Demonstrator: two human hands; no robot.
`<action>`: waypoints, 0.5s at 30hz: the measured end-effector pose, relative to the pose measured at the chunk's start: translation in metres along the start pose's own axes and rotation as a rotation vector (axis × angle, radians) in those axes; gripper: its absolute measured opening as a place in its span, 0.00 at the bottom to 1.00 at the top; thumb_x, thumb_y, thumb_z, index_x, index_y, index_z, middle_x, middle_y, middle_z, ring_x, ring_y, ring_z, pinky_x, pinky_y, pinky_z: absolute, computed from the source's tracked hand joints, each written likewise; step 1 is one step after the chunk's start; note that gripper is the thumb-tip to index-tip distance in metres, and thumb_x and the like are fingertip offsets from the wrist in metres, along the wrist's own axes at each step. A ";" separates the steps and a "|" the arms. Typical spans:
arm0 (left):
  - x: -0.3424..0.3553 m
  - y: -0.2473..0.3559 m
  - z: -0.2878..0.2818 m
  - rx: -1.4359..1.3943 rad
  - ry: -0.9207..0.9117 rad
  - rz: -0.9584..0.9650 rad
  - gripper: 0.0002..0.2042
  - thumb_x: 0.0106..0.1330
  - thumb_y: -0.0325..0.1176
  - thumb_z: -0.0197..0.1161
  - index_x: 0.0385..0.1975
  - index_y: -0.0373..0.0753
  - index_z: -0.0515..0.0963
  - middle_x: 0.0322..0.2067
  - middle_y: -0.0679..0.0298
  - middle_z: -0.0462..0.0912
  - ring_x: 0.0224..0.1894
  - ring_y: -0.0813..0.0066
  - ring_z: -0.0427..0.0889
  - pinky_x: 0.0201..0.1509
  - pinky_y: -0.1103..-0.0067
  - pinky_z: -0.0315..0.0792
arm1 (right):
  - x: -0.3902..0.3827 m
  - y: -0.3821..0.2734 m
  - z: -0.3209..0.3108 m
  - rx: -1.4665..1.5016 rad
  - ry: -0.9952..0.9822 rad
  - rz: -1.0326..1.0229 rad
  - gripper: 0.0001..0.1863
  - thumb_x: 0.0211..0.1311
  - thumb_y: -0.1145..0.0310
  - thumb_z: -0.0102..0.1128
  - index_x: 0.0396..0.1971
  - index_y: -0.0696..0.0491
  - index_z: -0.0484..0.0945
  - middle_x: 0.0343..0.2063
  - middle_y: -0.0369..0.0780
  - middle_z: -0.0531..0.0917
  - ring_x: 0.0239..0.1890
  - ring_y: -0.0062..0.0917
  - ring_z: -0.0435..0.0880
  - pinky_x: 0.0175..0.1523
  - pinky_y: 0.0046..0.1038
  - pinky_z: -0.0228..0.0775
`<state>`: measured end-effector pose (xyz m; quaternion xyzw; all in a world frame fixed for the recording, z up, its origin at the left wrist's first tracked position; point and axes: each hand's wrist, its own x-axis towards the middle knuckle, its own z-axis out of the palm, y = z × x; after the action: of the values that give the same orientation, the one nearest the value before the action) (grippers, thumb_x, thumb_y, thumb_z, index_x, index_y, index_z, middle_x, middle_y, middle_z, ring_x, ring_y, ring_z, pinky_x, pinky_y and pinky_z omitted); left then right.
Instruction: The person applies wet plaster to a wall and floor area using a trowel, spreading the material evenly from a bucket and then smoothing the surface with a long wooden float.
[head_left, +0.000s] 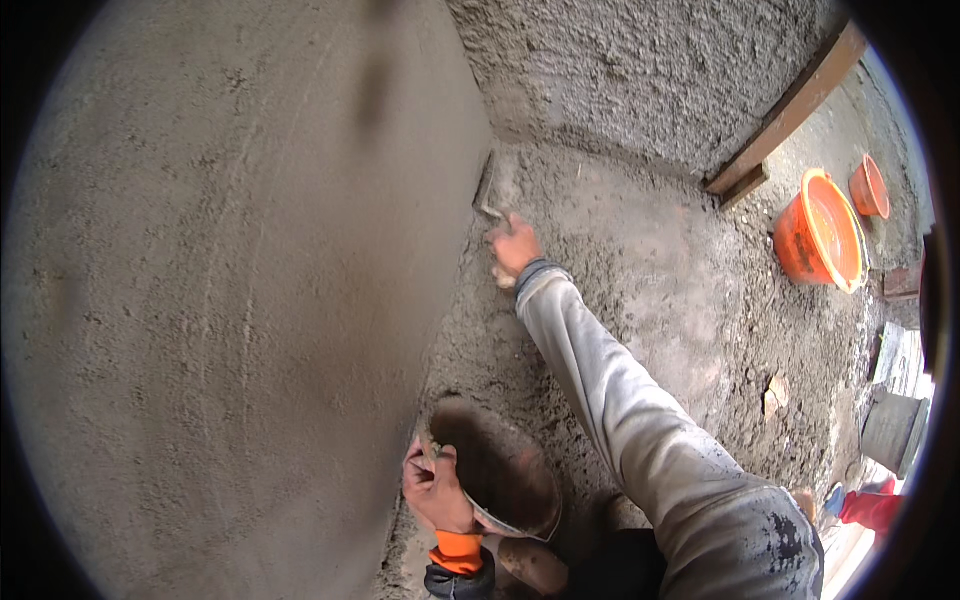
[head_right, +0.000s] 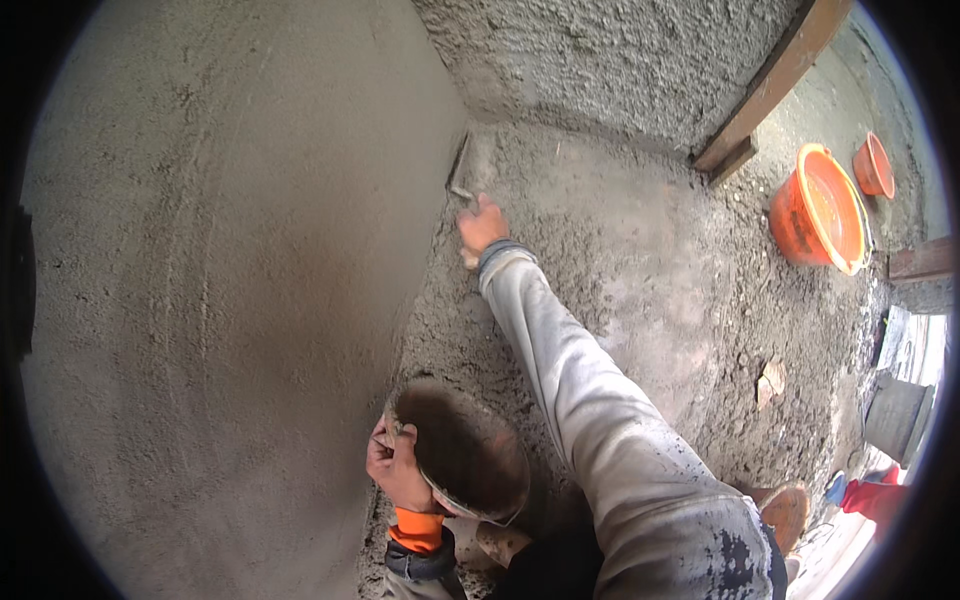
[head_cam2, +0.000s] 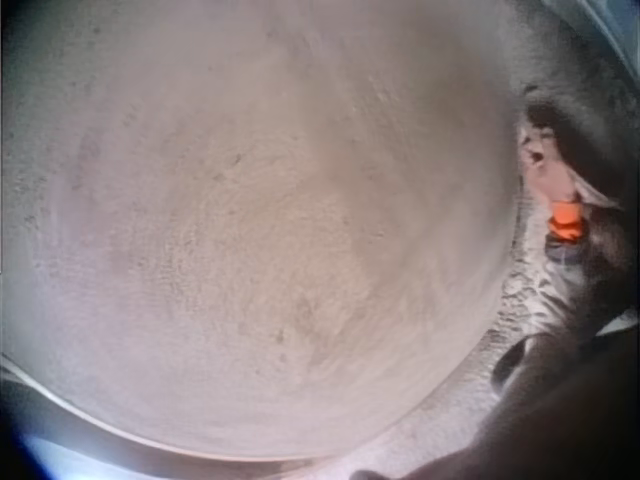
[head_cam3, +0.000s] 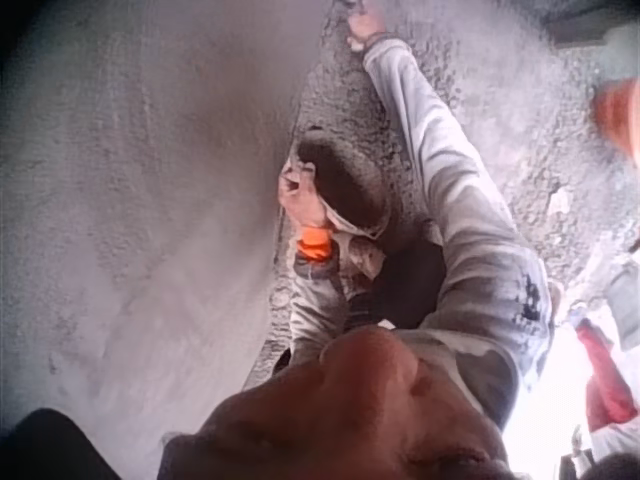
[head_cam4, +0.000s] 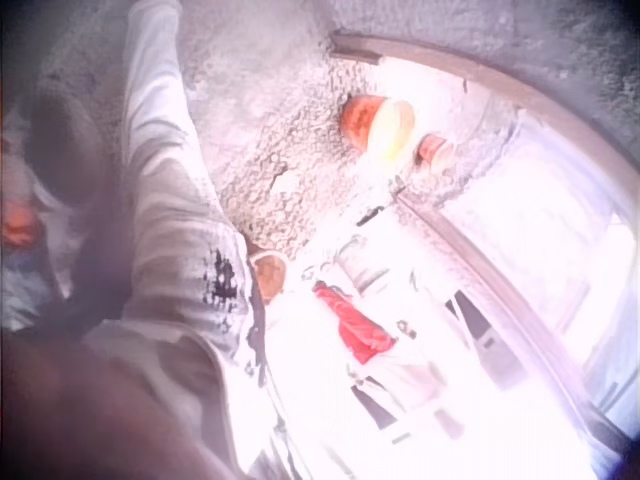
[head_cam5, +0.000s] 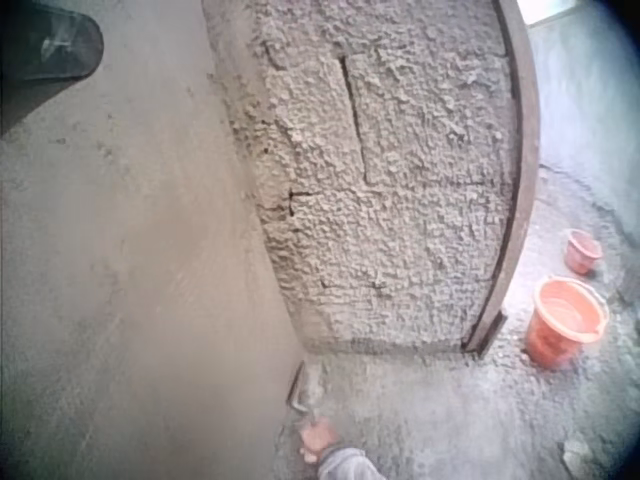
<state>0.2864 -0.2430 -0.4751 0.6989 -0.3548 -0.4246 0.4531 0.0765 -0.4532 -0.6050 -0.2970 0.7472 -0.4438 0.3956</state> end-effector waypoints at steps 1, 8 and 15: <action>0.000 0.000 0.000 -0.011 -0.013 -0.038 0.10 0.53 0.21 0.59 0.36 0.29 0.73 0.27 0.69 0.74 0.29 0.86 0.68 0.37 0.88 0.64 | -0.002 -0.004 -0.002 0.037 -0.028 0.037 0.29 0.54 0.64 0.50 0.57 0.57 0.62 0.43 0.55 0.76 0.46 0.45 0.76 0.52 0.37 0.66; -0.007 0.002 -0.002 0.023 -0.003 0.028 0.10 0.53 0.21 0.58 0.37 0.29 0.73 0.28 0.69 0.74 0.30 0.86 0.68 0.37 0.88 0.64 | -0.052 -0.008 0.013 0.052 -0.001 -0.036 0.27 0.54 0.66 0.50 0.56 0.53 0.60 0.38 0.55 0.78 0.44 0.47 0.76 0.51 0.39 0.66; -0.049 0.005 -0.043 0.124 0.068 0.131 0.13 0.52 0.22 0.55 0.39 0.30 0.73 0.34 0.65 0.76 0.33 0.83 0.71 0.39 0.86 0.64 | -0.100 0.011 0.031 0.092 -0.189 0.156 0.27 0.56 0.69 0.48 0.58 0.52 0.58 0.37 0.53 0.77 0.33 0.37 0.80 0.38 0.34 0.72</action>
<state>0.3062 -0.1876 -0.4476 0.7151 -0.4096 -0.3473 0.4475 0.1528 -0.3824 -0.5913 -0.2598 0.7063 -0.4155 0.5108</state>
